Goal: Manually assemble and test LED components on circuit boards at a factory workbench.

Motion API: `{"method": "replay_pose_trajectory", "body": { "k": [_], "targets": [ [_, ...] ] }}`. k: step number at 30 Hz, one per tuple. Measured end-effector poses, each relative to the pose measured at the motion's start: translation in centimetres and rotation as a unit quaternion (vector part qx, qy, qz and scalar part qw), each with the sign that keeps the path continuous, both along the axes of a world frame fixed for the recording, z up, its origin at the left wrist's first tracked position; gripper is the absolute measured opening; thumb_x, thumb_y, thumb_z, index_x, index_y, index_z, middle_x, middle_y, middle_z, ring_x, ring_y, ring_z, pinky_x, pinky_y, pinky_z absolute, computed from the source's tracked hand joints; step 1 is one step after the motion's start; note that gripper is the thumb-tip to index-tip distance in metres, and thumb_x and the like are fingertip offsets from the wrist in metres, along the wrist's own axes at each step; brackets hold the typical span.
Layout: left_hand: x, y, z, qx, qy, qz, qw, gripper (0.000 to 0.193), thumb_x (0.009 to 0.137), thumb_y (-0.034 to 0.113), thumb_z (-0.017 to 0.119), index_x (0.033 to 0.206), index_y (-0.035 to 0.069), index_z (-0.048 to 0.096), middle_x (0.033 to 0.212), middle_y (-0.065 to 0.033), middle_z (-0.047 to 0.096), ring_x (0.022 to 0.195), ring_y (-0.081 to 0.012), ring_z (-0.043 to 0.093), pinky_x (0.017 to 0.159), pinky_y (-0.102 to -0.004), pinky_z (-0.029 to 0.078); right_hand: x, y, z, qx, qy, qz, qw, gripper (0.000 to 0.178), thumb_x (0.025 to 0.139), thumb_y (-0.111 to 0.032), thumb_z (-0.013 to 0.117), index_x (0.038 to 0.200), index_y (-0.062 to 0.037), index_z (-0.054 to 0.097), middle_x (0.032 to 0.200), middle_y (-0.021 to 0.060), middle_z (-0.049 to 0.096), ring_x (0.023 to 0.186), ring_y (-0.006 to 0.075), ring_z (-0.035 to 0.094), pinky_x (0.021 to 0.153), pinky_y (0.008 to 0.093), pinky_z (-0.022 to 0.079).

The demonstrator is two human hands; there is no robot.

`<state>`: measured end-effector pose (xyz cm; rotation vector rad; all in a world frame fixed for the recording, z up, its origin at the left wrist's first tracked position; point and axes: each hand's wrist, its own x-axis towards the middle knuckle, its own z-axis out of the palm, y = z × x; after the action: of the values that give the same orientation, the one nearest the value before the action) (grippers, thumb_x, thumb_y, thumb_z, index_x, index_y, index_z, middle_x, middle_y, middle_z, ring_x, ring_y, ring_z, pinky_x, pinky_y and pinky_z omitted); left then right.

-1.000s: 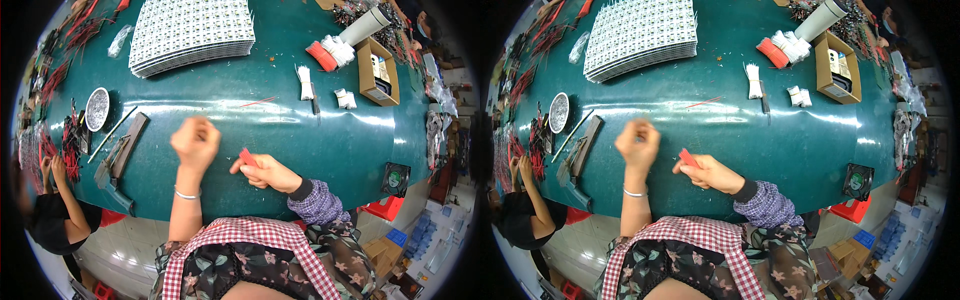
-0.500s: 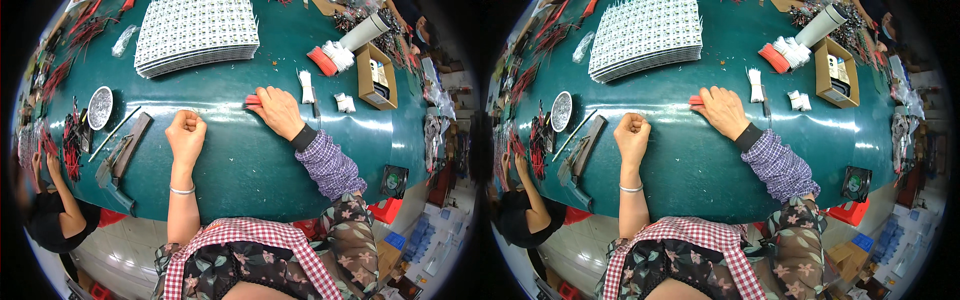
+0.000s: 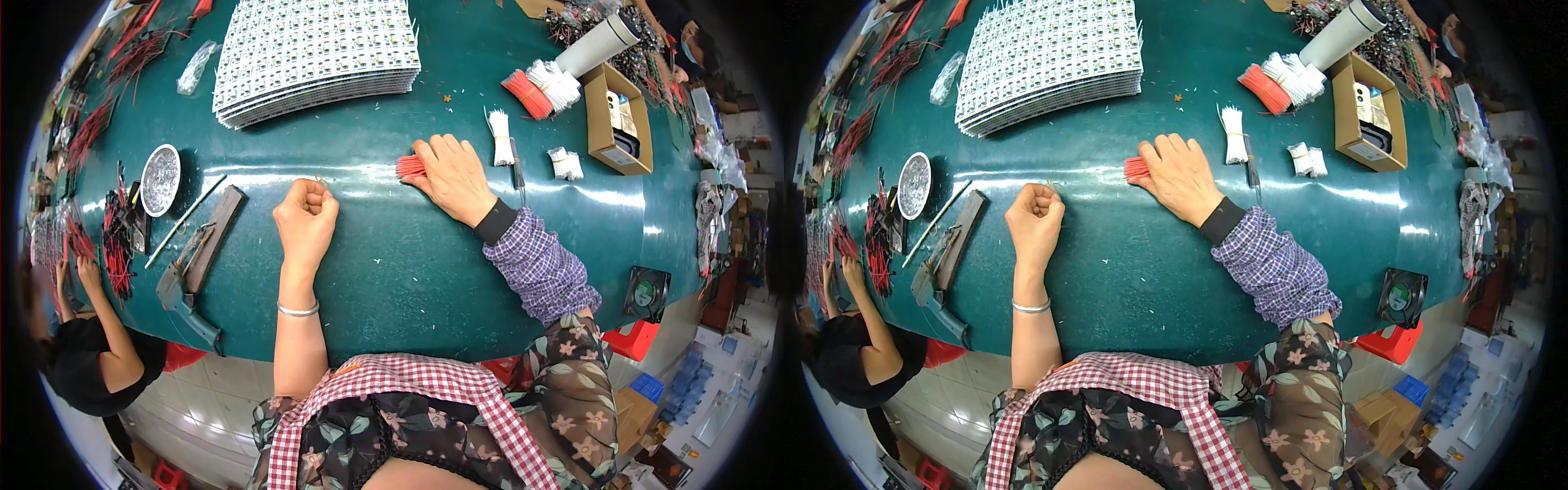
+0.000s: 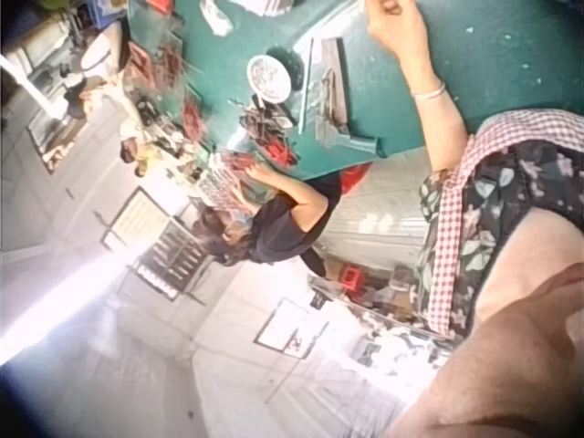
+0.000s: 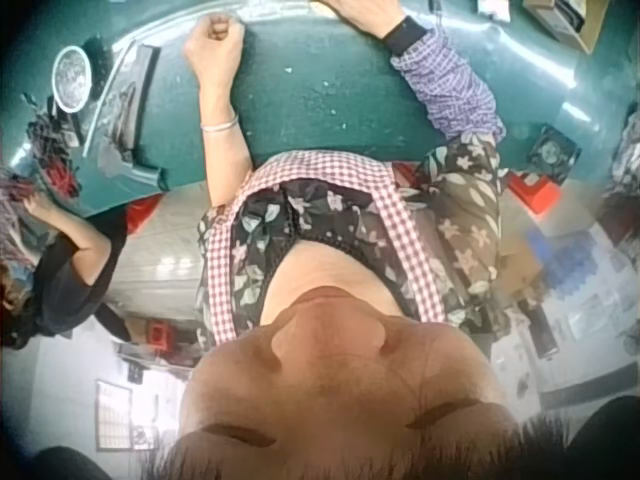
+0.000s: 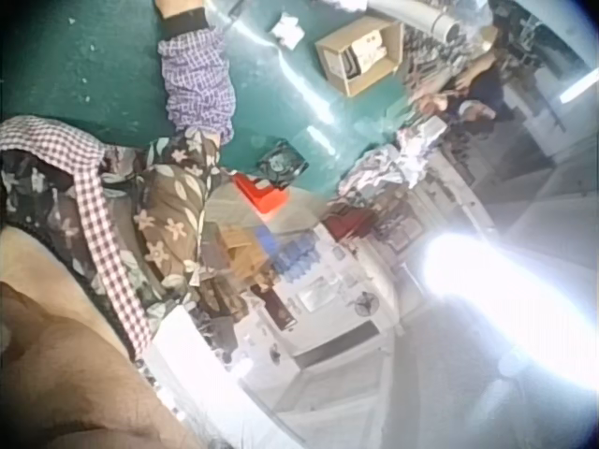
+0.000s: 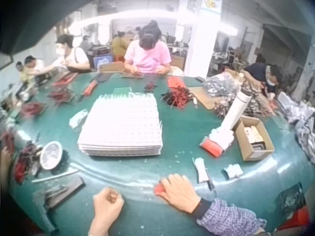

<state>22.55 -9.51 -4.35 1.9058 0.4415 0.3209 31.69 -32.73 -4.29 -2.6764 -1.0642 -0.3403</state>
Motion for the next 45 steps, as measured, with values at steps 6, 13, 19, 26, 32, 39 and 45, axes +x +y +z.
{"method": "replay_pose_trajectory", "body": {
  "k": [6,13,19,26,32,39,45],
  "targets": [
    [0.1,0.2,0.0,0.011,0.011,-0.002,1.0,0.003,0.081,-0.001,0.065,0.082,-0.002,0.062,0.063,-0.002,0.061,0.056,-0.0048,0.053,0.054,-0.0222,0.044,0.0,0.0,0.2,-0.006,0.022,-0.017,1.0,0.05,0.078,-0.041,0.075,0.112,-0.0078,0.058,0.094,0.0057,0.05,0.091,0.0229,0.05,0.074,0.036,0.037],
    [0.1,0.4,-0.4,0.05,0.026,0.007,0.998,0.004,0.082,0.001,0.066,0.082,-0.002,0.063,0.064,-0.0038,0.063,0.058,-0.0077,0.057,0.057,-0.025,0.048,-0.2,-0.3,0.2,0.03,0.029,-0.027,0.999,0.056,0.077,-0.046,0.075,0.111,-0.0057,0.058,0.107,0.0092,0.052,0.102,0.0272,0.048,0.086,0.0395,0.037],
    [0.1,0.8,-0.4,0.218,0.049,0.019,0.975,0.005,0.08,0.004,0.064,0.081,0.0,0.062,0.066,-0.0121,0.066,0.058,-0.0229,0.065,0.059,-0.0333,0.051,-0.7,-1.1,0.5,0.132,0.028,-0.027,0.99,0.056,0.08,-0.047,0.072,0.113,-0.0047,0.058,0.112,0.012,0.053,0.108,0.03,0.047,0.092,0.0416,0.036],
    [0.0,1.1,-0.2,0.192,0.065,0.023,0.979,0.005,0.084,0.004,0.064,0.086,-0.001,0.064,0.07,-0.0134,0.069,0.06,-0.0246,0.066,0.062,-0.0342,0.051,-0.4,-8.3,0.7,0.193,-0.088,-0.29,0.933,0.029,0.084,-0.01,0.067,0.109,-0.0007,0.056,0.106,0.017,0.053,0.1,0.0363,0.048,0.087,0.0456,0.039],
    [0.0,1.4,0.0,0.1,0.054,0.025,0.993,0.008,0.087,0.004,0.064,0.091,-0.004,0.064,0.07,-0.0075,0.067,0.059,-0.0095,0.058,0.057,-0.0265,0.046,-3.1,-10.2,-0.5,0.147,0.025,-0.324,0.934,0.023,0.083,-0.002,0.065,0.105,0.0016,0.059,0.098,0.0181,0.055,0.094,0.0362,0.052,0.082,0.0443,0.045],
    [-0.3,0.6,0.1,0.082,-0.088,0.102,0.988,0.008,0.092,0.005,0.064,0.093,-0.003,0.066,0.07,0.0012,0.059,0.059,-0.0029,0.048,0.054,-0.0188,0.039,-4.2,-13.0,-0.8,0.303,0.1,-0.383,0.867,0.018,0.09,-0.002,0.06,0.107,0.005,0.061,0.1,0.0184,0.058,0.09,0.0297,0.059,0.078,0.0392,0.047],
    [-1.0,-2.0,0.3,0.101,-0.14,0.057,0.983,0.008,0.092,0.005,0.064,0.094,-0.003,0.065,0.073,-0.0016,0.062,0.061,-0.0048,0.051,0.057,-0.0207,0.043,-7.8,-12.8,2.3,0.742,0.484,-0.119,0.448,0.026,0.099,-0.009,0.053,0.122,0.0035,0.054,0.104,0.0079,0.058,0.09,0.0161,0.057,0.081,0.0308,0.05]
  ]
}}
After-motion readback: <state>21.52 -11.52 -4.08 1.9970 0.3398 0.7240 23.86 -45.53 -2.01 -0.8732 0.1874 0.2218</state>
